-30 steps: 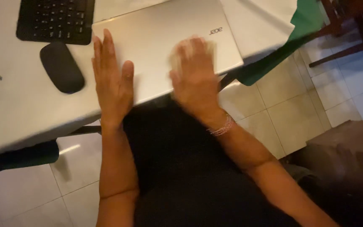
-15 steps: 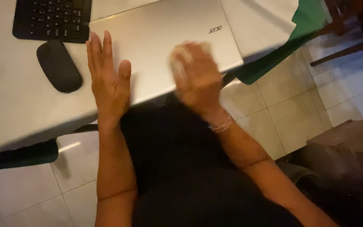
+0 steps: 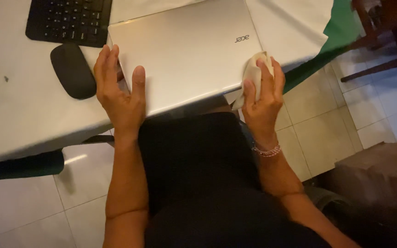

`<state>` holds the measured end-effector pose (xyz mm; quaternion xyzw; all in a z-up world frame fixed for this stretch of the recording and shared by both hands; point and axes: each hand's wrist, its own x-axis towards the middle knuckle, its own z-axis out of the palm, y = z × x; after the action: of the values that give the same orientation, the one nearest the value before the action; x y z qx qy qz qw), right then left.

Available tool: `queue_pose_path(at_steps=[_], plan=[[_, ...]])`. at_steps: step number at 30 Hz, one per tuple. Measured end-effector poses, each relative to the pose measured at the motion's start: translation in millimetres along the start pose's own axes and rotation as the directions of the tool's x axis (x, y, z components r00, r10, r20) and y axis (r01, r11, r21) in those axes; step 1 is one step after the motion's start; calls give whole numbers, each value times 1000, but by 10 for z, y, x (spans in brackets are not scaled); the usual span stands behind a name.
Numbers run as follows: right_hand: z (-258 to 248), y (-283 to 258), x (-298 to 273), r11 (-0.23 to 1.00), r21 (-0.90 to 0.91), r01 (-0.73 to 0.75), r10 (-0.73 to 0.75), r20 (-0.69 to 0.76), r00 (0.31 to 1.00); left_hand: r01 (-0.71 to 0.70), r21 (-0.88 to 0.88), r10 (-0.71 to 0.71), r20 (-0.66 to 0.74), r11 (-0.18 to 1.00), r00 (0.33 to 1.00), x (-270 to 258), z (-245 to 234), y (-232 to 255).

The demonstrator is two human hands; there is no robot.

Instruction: Cleaning a wireless keyboard, a computer mouse, and a laptop using a white cloth.

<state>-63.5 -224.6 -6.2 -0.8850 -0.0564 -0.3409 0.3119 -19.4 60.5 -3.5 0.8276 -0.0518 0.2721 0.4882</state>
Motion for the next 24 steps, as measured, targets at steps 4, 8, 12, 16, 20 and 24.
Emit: queue_pose_path(at_steps=[4,8,12,16,20,24], plan=[[-148,95,37,996,75,-36,31,76,997,22,-46,-23,-27,999,999,-22,-31,-29],[-169,281,25,994,102,-26,17,89,996,54,-129,-54,4,990,999,-83,-48,-20],[-121,314,19,977,200,-81,74,42,996,-34,53,33,38,998,999,-81,-73,-74],[-100,318,37,984,170,-59,57,17,998,-58,46,55,69,997,996,-81,-102,20],[-142,275,51,983,168,-80,76,31,997,25,-15,-24,78,1000,997,-180,-157,193],[-202,106,107,981,157,-111,108,30,994,235,-102,-224,104,967,969,-319,-249,305]])
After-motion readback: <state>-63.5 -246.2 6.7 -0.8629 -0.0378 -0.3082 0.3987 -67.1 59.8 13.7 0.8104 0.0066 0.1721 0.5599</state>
